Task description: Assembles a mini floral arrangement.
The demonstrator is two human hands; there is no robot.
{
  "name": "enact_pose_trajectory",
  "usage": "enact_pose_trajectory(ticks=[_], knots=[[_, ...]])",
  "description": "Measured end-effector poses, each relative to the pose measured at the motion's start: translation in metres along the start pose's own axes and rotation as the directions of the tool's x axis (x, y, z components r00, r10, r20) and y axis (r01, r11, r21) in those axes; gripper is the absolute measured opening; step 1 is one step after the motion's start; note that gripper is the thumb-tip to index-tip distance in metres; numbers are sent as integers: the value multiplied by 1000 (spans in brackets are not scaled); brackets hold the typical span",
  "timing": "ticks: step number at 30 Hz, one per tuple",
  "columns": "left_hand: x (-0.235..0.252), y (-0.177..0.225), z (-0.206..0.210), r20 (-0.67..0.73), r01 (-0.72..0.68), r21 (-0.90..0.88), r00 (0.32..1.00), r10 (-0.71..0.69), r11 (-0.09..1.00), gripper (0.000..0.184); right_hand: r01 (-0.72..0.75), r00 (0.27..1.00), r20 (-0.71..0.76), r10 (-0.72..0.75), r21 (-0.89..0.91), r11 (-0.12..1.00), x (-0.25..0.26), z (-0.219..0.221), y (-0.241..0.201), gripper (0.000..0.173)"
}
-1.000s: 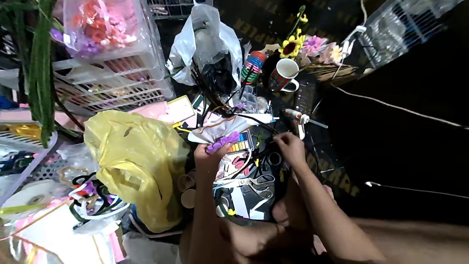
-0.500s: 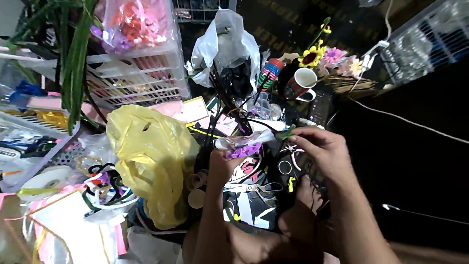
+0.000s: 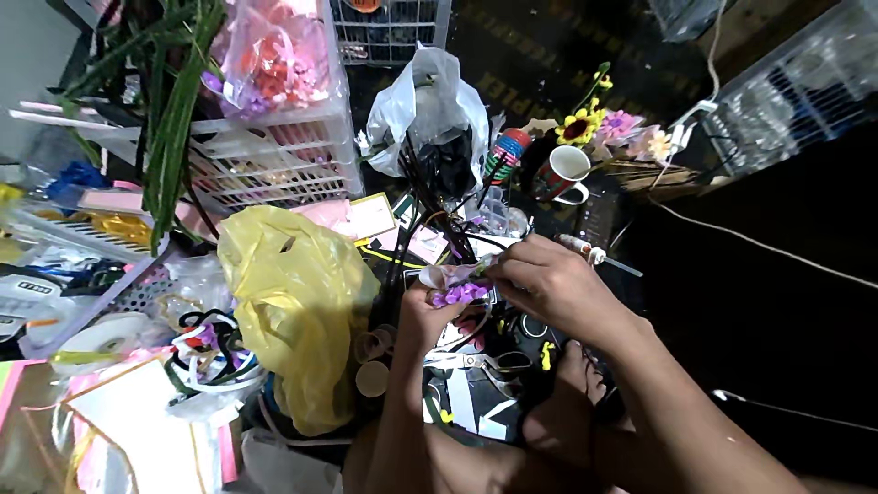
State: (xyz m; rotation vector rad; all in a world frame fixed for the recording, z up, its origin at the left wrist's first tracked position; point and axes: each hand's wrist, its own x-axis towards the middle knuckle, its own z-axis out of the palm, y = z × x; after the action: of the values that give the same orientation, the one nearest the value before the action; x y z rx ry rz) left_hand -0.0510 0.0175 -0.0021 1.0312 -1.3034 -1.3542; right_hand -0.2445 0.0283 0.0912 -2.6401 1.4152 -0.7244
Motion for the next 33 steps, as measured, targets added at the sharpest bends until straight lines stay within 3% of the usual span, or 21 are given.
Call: enact_pose_trajectory(ticks=[8, 13, 21, 24, 29, 33], knots=[[1, -4, -2, 5, -16, 53, 1000, 16, 998, 28, -16, 997, 76, 15, 5, 1000, 9, 0, -1, 12], [0, -3, -1, 21, -65, -44, 998, 66, 997, 28, -118, 990, 90, 107, 136, 984, 13, -4, -2, 12], [-3, 24, 2, -72, 174, -197, 979, -192, 965, 20, -338, 938, 78, 338, 416, 844, 20, -12, 5, 16], [-3, 23, 4, -69, 197, -286, 972, -226, 938, 27, -317, 944, 56, 326, 437, 842, 24, -12, 15, 17], [0, 15, 3, -46, 224, -352, 966, -256, 909, 28, -378, 923, 266, 279, 484, 789, 30, -8, 26, 20], [1, 10, 5, -16, 224, -410, 967, -252, 884, 24, -403, 911, 294, 289, 482, 778, 34, 7, 29, 14]])
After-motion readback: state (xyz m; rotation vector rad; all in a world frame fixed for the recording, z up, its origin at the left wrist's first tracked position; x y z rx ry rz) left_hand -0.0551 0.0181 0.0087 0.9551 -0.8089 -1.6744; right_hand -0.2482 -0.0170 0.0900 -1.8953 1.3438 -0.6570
